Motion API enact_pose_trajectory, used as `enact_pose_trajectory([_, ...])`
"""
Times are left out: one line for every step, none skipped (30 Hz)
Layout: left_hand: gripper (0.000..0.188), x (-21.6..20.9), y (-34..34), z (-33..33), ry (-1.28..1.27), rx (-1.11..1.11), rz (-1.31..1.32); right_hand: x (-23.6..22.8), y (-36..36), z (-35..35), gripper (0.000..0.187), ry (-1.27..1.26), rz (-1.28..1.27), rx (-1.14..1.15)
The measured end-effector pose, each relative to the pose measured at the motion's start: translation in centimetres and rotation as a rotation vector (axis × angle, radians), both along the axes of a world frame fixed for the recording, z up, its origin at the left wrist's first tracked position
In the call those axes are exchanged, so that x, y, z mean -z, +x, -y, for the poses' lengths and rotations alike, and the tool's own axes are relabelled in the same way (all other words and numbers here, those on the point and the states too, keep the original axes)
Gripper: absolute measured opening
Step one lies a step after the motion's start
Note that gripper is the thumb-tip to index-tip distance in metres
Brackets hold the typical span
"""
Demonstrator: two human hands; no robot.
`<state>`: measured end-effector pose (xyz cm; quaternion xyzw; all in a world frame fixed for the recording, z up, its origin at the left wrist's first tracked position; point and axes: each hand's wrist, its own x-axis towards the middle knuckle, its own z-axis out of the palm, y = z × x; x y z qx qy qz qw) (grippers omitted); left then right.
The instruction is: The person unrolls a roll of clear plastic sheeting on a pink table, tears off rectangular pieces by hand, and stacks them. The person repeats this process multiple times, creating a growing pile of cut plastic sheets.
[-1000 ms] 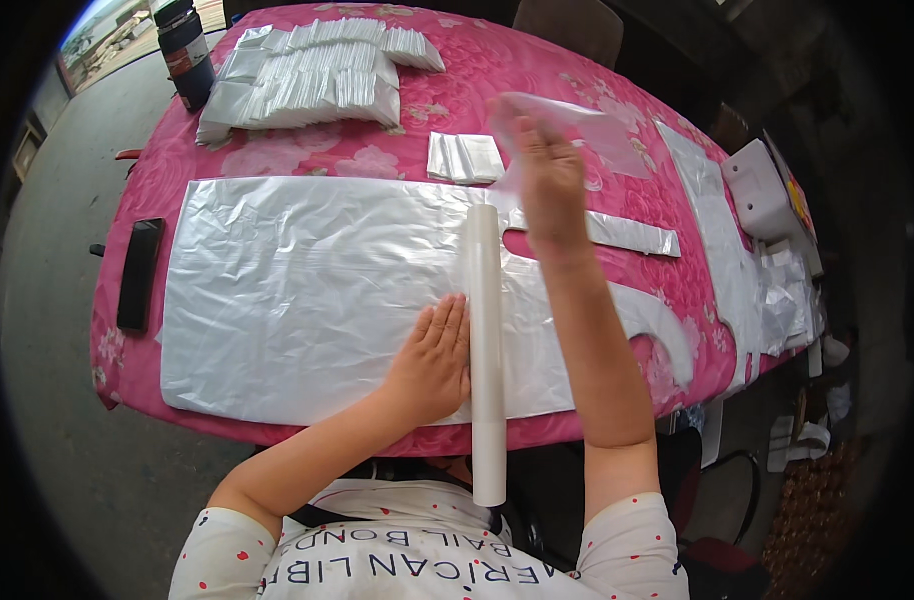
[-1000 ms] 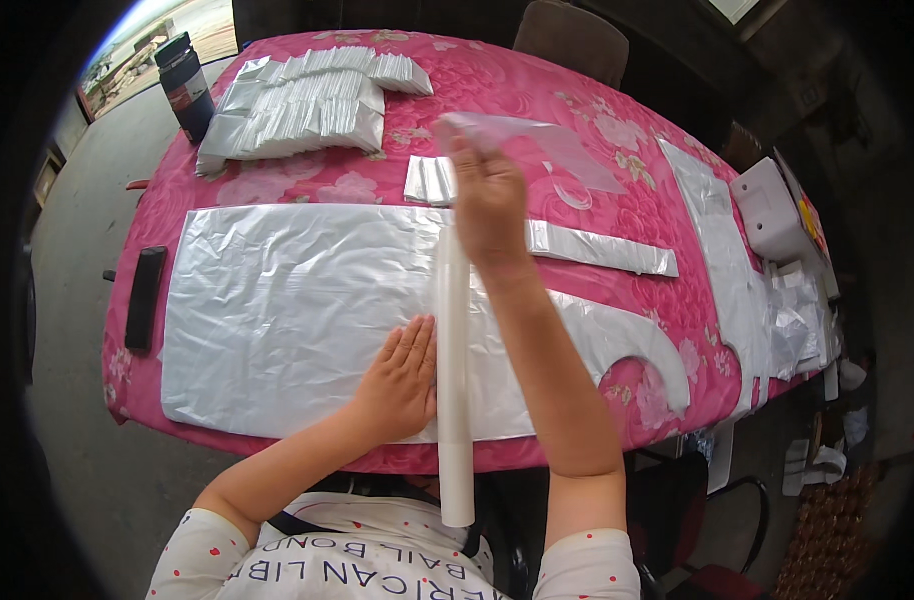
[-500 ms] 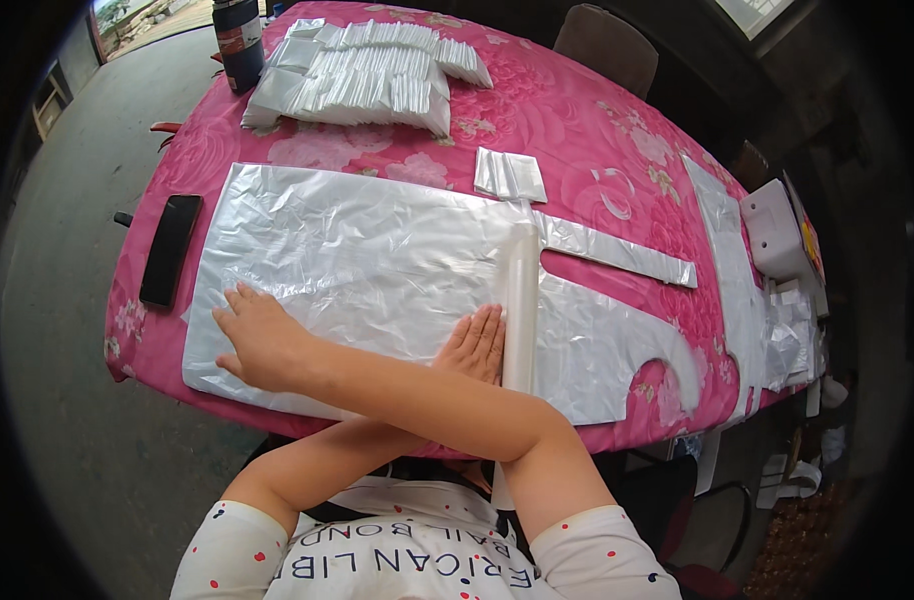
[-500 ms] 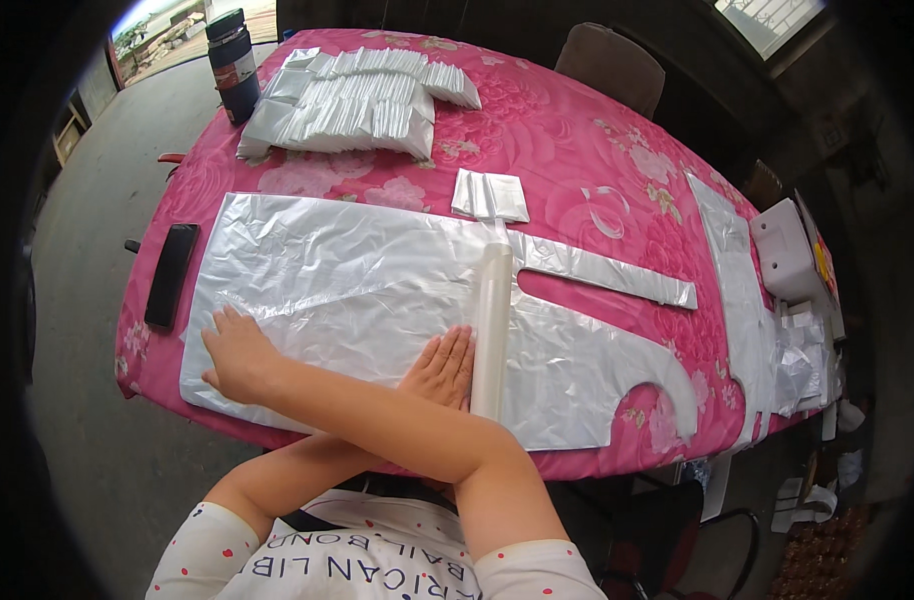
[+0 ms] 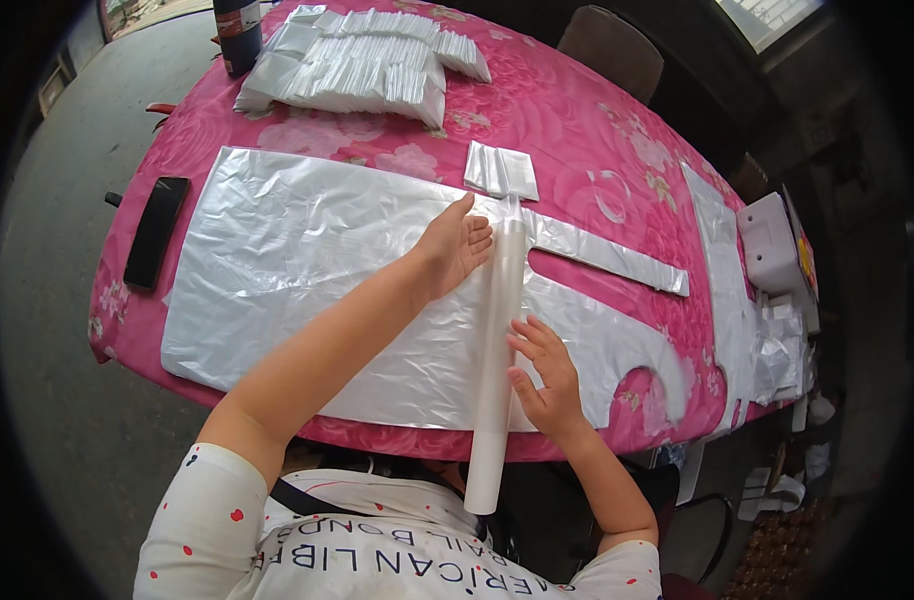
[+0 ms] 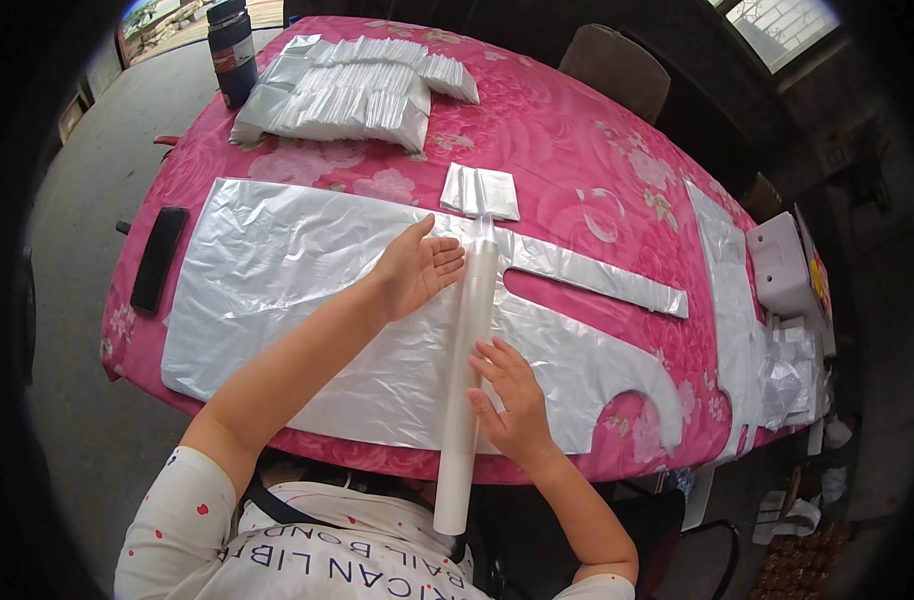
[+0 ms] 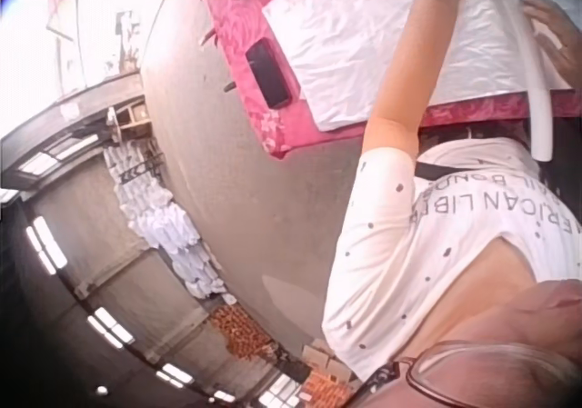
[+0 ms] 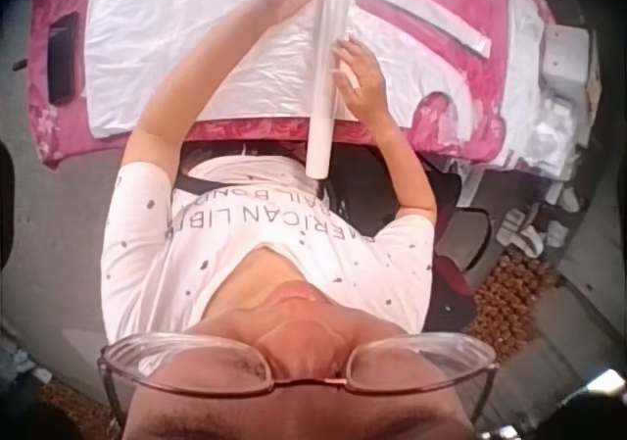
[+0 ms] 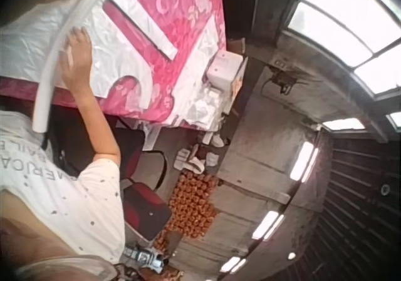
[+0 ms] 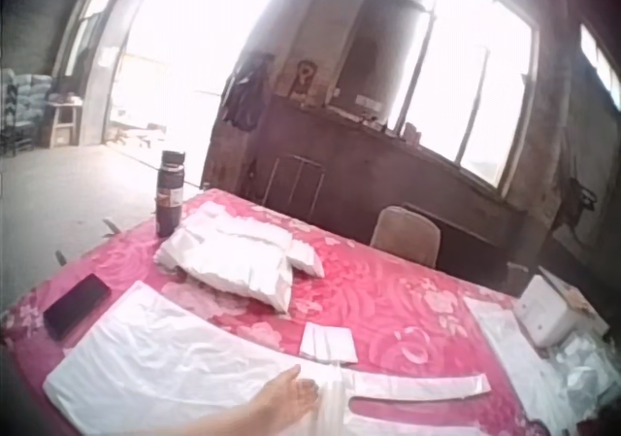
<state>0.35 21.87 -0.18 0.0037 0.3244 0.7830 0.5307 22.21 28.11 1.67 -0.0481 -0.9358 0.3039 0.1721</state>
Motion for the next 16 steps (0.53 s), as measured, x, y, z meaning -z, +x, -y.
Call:
enact_pose_trajectory([0.068, 0.5, -0.3, -0.4, -0.021, 0.025, 0.100, 0.4, 0.1, -0.6, 0.034, 0.023, 0.013, -0.025])
enact_pose_trajectory([0.072, 1.1, -0.6, -0.4, 0.009, 0.050, 0.086, 0.7, 0.2, -1.0, 0.036, 0.046, 0.025, -0.051])
enact_pose_trajectory([0.071, 1.0, -0.7, -0.4, -0.013, 0.067, 0.072, 1.0, 0.3, -1.4, 0.037, 0.070, 0.040, -0.069])
enact_pose_trajectory([0.070, 0.9, -0.8, -0.4, -0.035, 0.082, 0.057, 1.1, 0.3, -1.7, 0.038, 0.113, 0.049, -0.104])
enact_pose_trajectory([0.069, 0.8, -1.0, -0.2, -0.058, 0.094, 0.043, 1.1, 0.1, -2.1, 0.039, 0.156, 0.057, -0.143])
enact_pose_trajectory([0.066, 0.7, -1.3, 0.1, -0.101, 0.102, -0.033, 1.0, 0.0, -2.4, 0.039, 0.201, 0.069, -0.179])
enact_pose_trajectory([0.064, 0.6, -1.7, 0.7, -0.145, 0.108, -0.110, 1.1, -0.3, -2.4, 0.039, 0.214, 0.068, -0.198])
enact_pose_trajectory([0.061, 0.5, -2.1, 1.6, -0.188, 0.113, -0.186, 1.3, -0.9, -2.2, 0.039, 0.227, 0.066, -0.219])
enact_pose_trajectory([0.057, 0.3, -2.5, 2.7, -0.173, 0.106, -0.260, 1.4, -1.6, -1.9, 0.038, 0.242, 0.064, -0.237])
enact_pose_trajectory([0.054, 0.0, -2.9, 4.1, -0.159, 0.100, -0.335, 1.3, -2.6, -0.9, 0.037, 0.235, 0.070, -0.247])
enact_pose_trajectory([0.051, -0.2, -3.4, 5.6, -0.146, 0.093, -0.409, 1.0, -4.0, 0.6, 0.035, 0.229, 0.076, -0.259])
enact_pose_trajectory([0.050, -0.3, -4.1, 7.6, -0.167, 0.097, -0.460, 0.7, -5.7, 2.4, 0.035, 0.162, 0.122, -0.343])
enact_pose_trajectory([0.049, -0.4, -4.8, 9.8, -0.186, 0.103, -0.509, 0.5, -7.3, 4.4, 0.035, 0.096, 0.170, -0.425])
enact_pose_trajectory([0.049, -0.6, -5.3, 12.0, -0.217, 0.108, -0.529, 0.2, -8.3, 6.7, 0.038, -0.143, 0.287, -0.615])
enact_pose_trajectory([0.049, -1.1, -5.9, 14.3, -0.249, 0.106, -0.553, -0.4, -9.4, 8.9, 0.042, -0.382, 0.399, -0.807])
enact_pose_trajectory([0.051, -1.5, -6.2, 16.8, -0.272, 0.088, -0.581, -0.4, -9.8, 9.3, 0.042, -0.380, 0.399, -0.818])
